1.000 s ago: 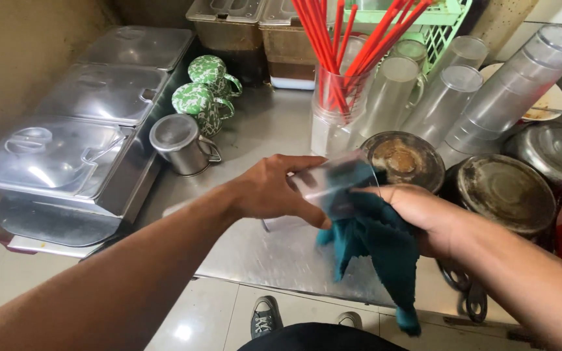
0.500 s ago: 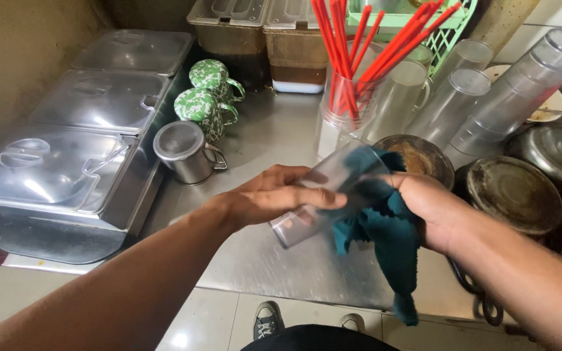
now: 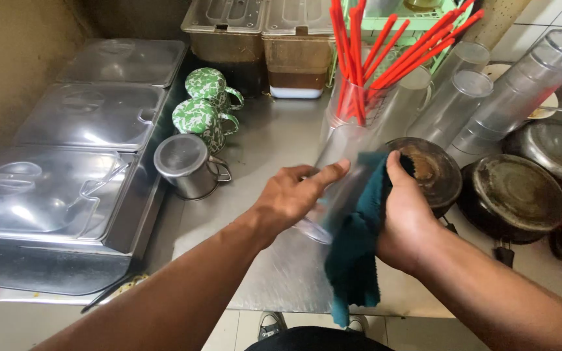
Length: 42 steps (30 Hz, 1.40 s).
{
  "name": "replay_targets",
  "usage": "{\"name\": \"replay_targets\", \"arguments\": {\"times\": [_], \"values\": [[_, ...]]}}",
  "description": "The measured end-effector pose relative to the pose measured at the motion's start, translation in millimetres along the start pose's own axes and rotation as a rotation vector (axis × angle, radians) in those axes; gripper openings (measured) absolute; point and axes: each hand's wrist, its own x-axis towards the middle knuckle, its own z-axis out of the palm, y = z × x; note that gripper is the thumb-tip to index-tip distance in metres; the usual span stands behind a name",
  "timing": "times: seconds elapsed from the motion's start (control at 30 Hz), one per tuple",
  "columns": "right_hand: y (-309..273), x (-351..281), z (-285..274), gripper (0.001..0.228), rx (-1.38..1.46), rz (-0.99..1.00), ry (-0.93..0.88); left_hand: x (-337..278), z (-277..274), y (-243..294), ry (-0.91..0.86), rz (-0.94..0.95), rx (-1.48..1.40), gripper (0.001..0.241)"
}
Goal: Wiping and cleaning plastic cups or glasses with a blue cloth at a coffee shop counter.
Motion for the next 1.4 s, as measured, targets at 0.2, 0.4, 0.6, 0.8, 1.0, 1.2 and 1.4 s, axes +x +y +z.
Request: {"name": "replay_targets", "arguments": {"times": [0.2,0.4,0.6,0.8,1.0,1.2,1.4], "values": [[2.6,-2.9,19.9,0.063,-0.029,0.025,0.167,21.2,10.4,-18.1,-0.192,-0.071,-0.271,0.098],[23.3,2.6,18.1,0.059,-0.124,-0.050,0.144,-11.1,4.8,11.6,0.067,-0.008,0.036,0.094],[18.6,-9.4,28.6,0.058,-0.167,-0.060,0.332,1.1,-0.4,-9.9,-0.053,0.105,0.068,0.070],[18.0,3.5,7.6,0.062,-0.239,-0.115,0.292,11.3,2.3,-22.8,-0.278,-0.179,-0.274,0.077],[29.1,9.6,-4.2,0.055,-0.314,-0.182,0.179,13.5,3.4,-2.9,0.041,-0.081,-0.125,0.074],[22.8,-17.3,10.9,0.048,-0.337,-0.215,0.118,9.6,18.0,0.0,0.034,0.029,0.207,0.092],[13.4,4.1,-37.9,0.073,-0.231,-0.145,0.088,0.5,34.4,3.1,-0.219,-0.149,-0.107,0.106]]}}
